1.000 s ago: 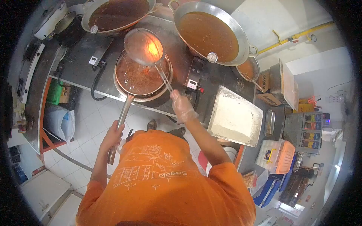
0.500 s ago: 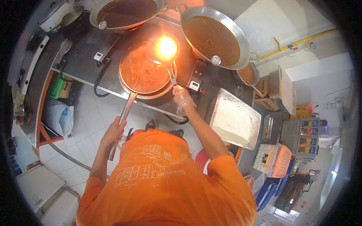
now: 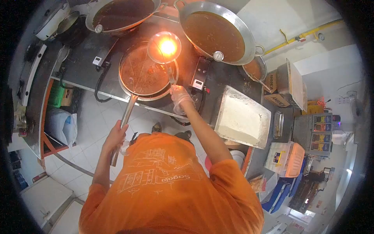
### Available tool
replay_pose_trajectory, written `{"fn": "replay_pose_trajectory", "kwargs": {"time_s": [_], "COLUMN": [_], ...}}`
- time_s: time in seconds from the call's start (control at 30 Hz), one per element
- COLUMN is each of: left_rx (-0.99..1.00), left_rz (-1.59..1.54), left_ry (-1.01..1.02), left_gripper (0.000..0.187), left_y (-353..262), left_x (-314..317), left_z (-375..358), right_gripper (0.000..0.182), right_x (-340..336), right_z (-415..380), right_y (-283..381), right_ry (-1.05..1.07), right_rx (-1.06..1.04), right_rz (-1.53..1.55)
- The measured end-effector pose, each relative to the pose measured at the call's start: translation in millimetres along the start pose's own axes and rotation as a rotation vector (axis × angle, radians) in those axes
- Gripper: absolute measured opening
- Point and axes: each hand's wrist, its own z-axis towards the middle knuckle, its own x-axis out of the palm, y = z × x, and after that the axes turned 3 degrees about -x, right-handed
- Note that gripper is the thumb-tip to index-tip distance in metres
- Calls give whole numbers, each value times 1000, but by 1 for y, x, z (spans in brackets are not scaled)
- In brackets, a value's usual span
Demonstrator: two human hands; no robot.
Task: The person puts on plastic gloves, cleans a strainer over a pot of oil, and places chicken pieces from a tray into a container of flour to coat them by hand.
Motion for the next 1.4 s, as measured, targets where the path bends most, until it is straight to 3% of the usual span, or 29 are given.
{"fn": "replay_pose_trajectory", "kwargs": {"time_s": [0.07,0.2,0.3,0.4,0.43,0.5,0.63,0.7,0.83,0.87,0.9,1.0,1.1,1.13,1.23,1.37,1.4], "left_rx": [-1,-19,-6,6,-4,2,-2,11,19,21,30,49,53,53,73,10,19], "left_rz": [-13,19,53,55,27,37,3,19,13,12,23,33,22,23,58,7,19], "left_ry": [3,0,-28,-33,-13,-14,-8,-21,-15,-13,1,-9,-29,-19,-36,20,7], "left_gripper": [30,30,30,30,30,30,30,30,33,33,34,34,33,33,32,34,33], "left_y": [1,-4,-9,-7,-6,-8,-7,-10,-9,-7,-4,-7,-6,-5,-12,-11,-12], "left_x": [1,1,2,0,-1,-1,0,0,-2,-3,-5,-7,-5,-4,-4,-3,-2], "left_z": [0,-5,-8,-8,-7,-8,-6,-9,-9,-8,-5,-6,-6,-7,-12,-10,-12], "right_gripper": [37,38,35,39,39,49,58,68,72,75,75,60,57,56,64,56,53], "right_x": [5,-6,-11,-4,-7,-17,-12,-10,-19,-28,-40,-54,-50,-60,-67,-59,-66], "right_z": [-22,-5,3,-39,-34,-20,-42,-53,-40,-24,-10,1,-23,-13,-12,-33,-18], "right_y": [17,-14,-27,13,-2,-42,-19,9,14,2,-6,12,38,24,28,50,45], "right_ry": [29,68,18,55,56,-162,-110,-76,-268,-292,-292,-182,-306,-263,-83,-149,-97], "right_rx": [-104,-28,-100,-72,-75,-506,-298,-435,-758,-773,-778,-463,-466,-550,-521,-531,-442], "right_rz": [74,-126,-225,-238,-240,-951,-1063,-1055,-1011,-1120,-1125,-1289,-1269,-1241,-1408,-1281,-1337]}}
